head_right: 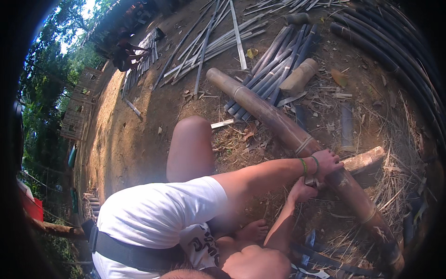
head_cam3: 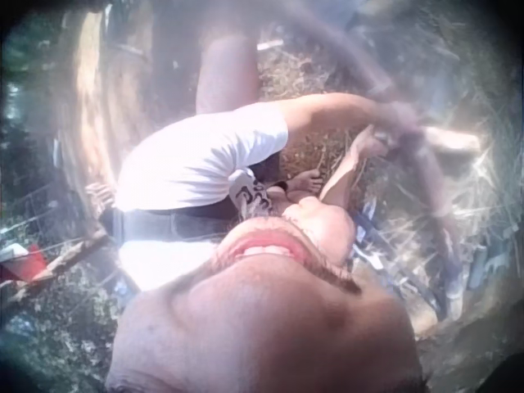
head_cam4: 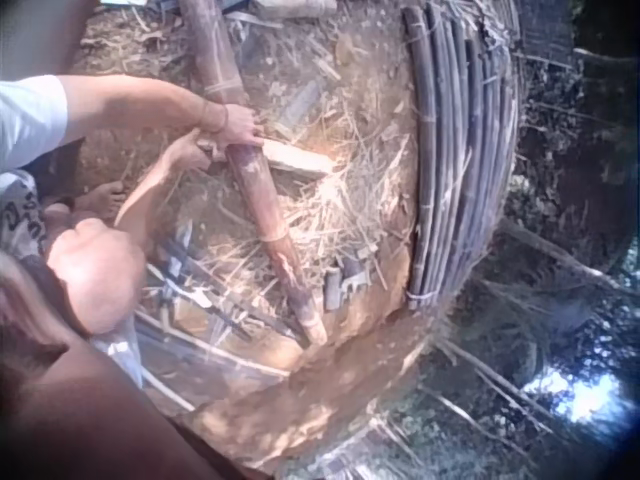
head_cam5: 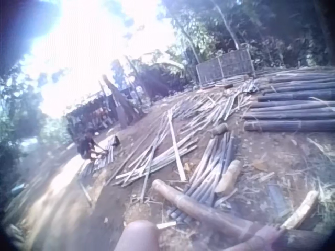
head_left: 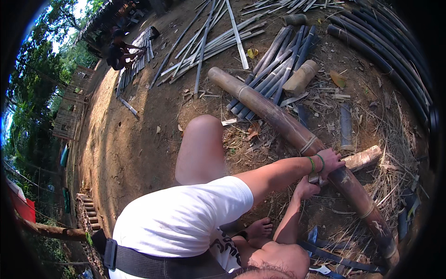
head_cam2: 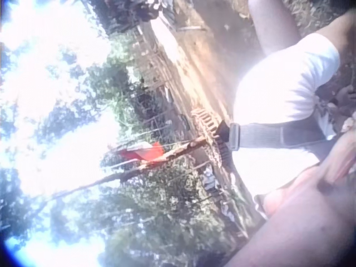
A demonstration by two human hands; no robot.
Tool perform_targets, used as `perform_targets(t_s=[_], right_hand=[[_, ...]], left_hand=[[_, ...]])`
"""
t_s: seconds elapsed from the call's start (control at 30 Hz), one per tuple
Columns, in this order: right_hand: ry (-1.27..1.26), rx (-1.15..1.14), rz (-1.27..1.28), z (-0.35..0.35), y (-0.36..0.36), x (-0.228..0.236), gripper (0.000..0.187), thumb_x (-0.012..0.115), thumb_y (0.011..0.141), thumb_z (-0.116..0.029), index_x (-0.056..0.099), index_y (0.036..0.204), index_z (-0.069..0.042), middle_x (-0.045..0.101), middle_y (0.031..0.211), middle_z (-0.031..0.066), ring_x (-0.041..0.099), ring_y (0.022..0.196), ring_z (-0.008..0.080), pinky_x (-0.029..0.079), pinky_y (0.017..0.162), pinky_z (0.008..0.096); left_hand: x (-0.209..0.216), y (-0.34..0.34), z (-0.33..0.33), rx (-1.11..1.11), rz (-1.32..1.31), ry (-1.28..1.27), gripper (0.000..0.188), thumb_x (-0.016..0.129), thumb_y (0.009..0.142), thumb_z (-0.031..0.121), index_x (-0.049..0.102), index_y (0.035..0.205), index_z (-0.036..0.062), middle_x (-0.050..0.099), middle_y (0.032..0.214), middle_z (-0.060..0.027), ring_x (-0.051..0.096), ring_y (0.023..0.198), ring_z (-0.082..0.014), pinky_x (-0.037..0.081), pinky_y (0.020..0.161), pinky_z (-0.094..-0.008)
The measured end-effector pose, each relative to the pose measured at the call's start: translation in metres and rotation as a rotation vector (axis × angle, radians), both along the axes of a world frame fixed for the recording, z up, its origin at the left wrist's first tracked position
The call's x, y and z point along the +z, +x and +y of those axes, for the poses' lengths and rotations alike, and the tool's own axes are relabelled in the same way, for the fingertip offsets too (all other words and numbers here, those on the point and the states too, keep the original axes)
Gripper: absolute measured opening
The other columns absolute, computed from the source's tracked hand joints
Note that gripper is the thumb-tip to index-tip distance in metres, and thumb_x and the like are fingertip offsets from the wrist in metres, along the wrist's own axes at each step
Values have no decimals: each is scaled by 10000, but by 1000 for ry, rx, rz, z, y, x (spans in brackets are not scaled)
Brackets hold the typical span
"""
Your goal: The person saws a bamboo pole by hand, using a small saw to cut through the material while holding the pole steady against a wooden support.
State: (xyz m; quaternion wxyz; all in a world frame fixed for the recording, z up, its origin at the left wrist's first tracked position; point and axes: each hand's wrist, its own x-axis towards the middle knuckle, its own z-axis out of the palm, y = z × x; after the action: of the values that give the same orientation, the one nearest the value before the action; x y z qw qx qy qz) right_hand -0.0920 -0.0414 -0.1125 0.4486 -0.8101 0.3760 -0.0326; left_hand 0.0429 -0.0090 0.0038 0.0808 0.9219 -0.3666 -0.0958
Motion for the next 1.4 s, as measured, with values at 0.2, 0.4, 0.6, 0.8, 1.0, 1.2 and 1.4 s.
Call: perform_targets(t_s=[0.2, 0.4, 0.6, 0.8, 1.0, 1.2, 1.4], right_hand=[[-277, 67, -17, -63, -34, 3, 667, 911, 789, -405, 603, 1175, 43, 621, 1196, 221, 682, 1101, 426, 553, 924, 574], [-528, 150, -132, -138, -75, -1, 560, 901, 763, -306, 656, 1143, 25, 643, 1153, 218, 661, 1042, 458, 553, 889, 574], [-502, 60, -85, -122, -71, 18, 580, 891, 804, -374, 626, 1141, 17, 629, 1124, 228, 647, 1060, 473, 545, 866, 584], [-517, -15, -68, -117, -33, 16, 883, 897, 763, -579, 518, 1258, 46, 564, 1220, 264, 586, 1170, 467, 491, 961, 572], [-517, -21, 51, -92, -43, 10, 638, 814, 876, -534, 578, 1094, 17, 569, 1093, 214, 584, 1066, 415, 455, 954, 521], [-448, 25, -63, -84, -34, 7, 632, 802, 883, -534, 564, 1042, 30, 594, 1075, 241, 609, 1001, 437, 483, 875, 544], [-588, 109, -53, -122, -57, 12, 555, 818, 882, -475, 567, 1003, 6, 582, 1038, 223, 590, 943, 420, 469, 845, 528]], left_hand=[[13, -6, -9, -20, 44, -38, 971, 962, 556, 390, 532, 1390, 140, 667, 1228, -138, 683, 1153, -342, 530, 1001, -456], [7, -6, -2, -14, 74, -50, 945, 967, 546, 410, 575, 1362, 137, 695, 1212, -135, 706, 1136, -338, 571, 962, -452], [27, 10, -14, -62, 126, 8, 968, 964, 557, 422, 574, 1394, 132, 704, 1239, -143, 715, 1144, -341, 589, 955, -457], [13, 10, 1, -37, 12, -85, 1041, 963, 565, 459, 522, 1447, 126, 710, 1229, -167, 727, 1109, -376, 598, 935, -483], [19, 2, -11, -42, 31, -43, 1047, 947, 557, 446, 523, 1471, 162, 711, 1294, -147, 731, 1113, -375, 606, 940, -495], [25, 0, -10, 5, 57, -29, 1038, 944, 544, 452, 547, 1466, 187, 728, 1287, -141, 737, 1104, -374, 608, 947, -495], [28, 12, -4, 23, 79, 33, 1039, 936, 530, 447, 564, 1472, 216, 731, 1316, -107, 731, 1133, -361, 601, 967, -481]])
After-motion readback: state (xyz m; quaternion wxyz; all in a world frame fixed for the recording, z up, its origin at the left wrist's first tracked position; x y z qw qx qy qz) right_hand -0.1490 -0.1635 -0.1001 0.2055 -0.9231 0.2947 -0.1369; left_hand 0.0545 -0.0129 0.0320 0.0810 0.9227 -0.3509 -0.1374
